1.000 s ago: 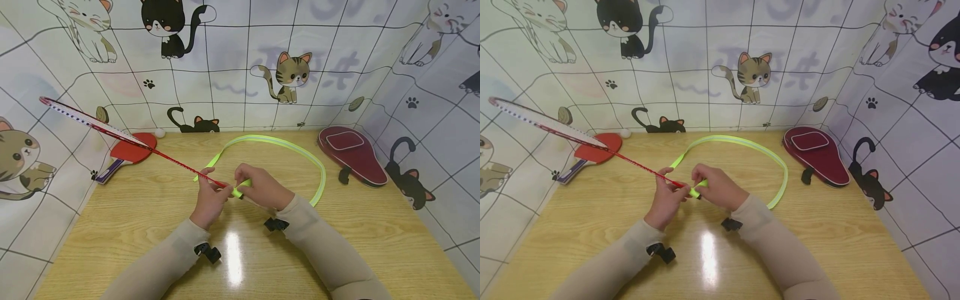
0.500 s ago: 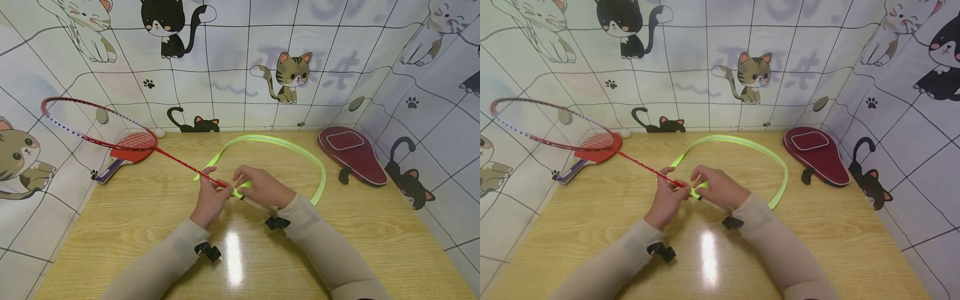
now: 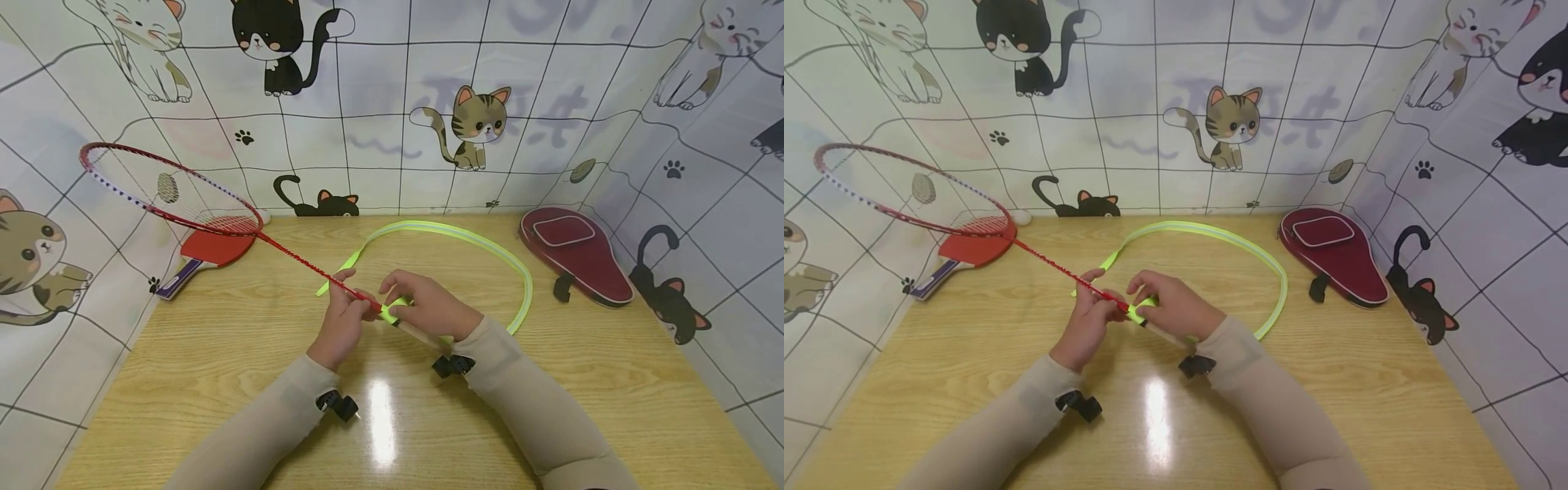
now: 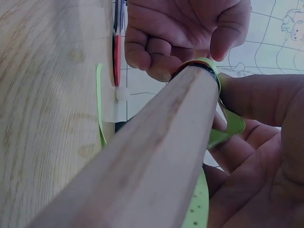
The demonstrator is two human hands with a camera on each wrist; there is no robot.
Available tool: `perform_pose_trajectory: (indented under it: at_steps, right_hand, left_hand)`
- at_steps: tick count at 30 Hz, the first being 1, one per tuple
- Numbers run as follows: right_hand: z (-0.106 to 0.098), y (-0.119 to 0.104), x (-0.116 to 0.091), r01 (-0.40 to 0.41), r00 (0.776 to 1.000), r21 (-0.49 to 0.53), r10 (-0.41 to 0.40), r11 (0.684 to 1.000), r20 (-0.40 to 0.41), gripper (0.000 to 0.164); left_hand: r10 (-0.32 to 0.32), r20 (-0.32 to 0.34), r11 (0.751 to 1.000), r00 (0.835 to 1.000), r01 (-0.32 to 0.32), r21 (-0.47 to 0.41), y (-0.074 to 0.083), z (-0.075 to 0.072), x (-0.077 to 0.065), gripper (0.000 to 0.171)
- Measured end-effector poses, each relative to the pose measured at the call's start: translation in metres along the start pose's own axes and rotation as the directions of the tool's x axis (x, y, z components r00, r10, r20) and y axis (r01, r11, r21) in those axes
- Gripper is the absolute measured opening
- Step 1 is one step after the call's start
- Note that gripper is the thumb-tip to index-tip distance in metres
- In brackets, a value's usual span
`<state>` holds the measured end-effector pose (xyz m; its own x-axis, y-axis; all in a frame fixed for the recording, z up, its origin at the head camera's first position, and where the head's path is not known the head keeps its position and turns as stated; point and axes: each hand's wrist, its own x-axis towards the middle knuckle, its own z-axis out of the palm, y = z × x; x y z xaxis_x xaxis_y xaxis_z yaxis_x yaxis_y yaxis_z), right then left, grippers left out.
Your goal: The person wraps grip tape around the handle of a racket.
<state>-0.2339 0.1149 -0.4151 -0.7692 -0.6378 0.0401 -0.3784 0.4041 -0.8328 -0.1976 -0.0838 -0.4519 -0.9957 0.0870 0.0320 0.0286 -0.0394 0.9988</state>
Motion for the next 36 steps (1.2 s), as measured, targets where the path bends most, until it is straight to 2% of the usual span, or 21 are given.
perform_pose_trajectory:
  at_steps: [6, 12, 17, 20, 22, 27, 32, 36]
  right_hand:
    - [0.001, 0.003, 0.001, 0.019, 1.000, 0.015, -0.019, 1.000, -0.006, 0.025]
    - [0.004, 0.007, 0.003, 0.003, 1.000, 0.036, -0.002, 0.999, -0.025, 0.025]
    - [0.006, 0.006, 0.002, 0.003, 0.999, 0.061, 0.000, 0.998, -0.045, 0.023]
    - [0.007, 0.004, 0.002, 0.008, 0.998, 0.057, -0.005, 0.998, -0.059, 0.023]
    - [0.007, 0.004, 0.002, 0.013, 0.998, 0.049, -0.010, 0.999, -0.065, 0.023]
    - [0.009, 0.005, 0.001, 0.035, 0.997, 0.027, -0.033, 0.999, -0.071, 0.023]
    - [0.012, 0.005, 0.002, 0.059, 0.995, -0.020, -0.061, 0.998, -0.081, 0.026]
    - [0.014, 0.003, 0.003, 0.044, 0.995, -0.032, -0.046, 0.999, -0.083, 0.028]
  left_hand:
    - [0.064, 0.019, 0.997, 0.998, -0.065, 0.046, -0.003, -0.002, 0.001, 0.051]
    - [0.100, -0.048, 0.992, 0.994, -0.096, 0.076, -0.005, -0.001, -0.003, 0.048]
    - [0.078, -0.143, 0.996, 0.987, -0.071, 0.056, -0.006, 0.003, -0.006, 0.038]
    - [0.056, -0.178, 0.997, 0.982, -0.046, 0.057, -0.006, 0.005, -0.007, 0.032]
    - [0.031, -0.177, 0.998, 0.984, -0.019, 0.068, -0.005, 0.007, -0.008, 0.034]
    - [-0.022, -0.128, 0.995, 0.992, 0.033, 0.089, -0.003, 0.009, -0.011, 0.055]
    - [-0.012, -0.147, 0.994, 0.989, 0.027, 0.102, -0.006, 0.010, -0.011, 0.061]
    - [-0.011, -0.166, 0.993, 0.986, 0.030, 0.110, -0.007, 0.009, -0.010, 0.060]
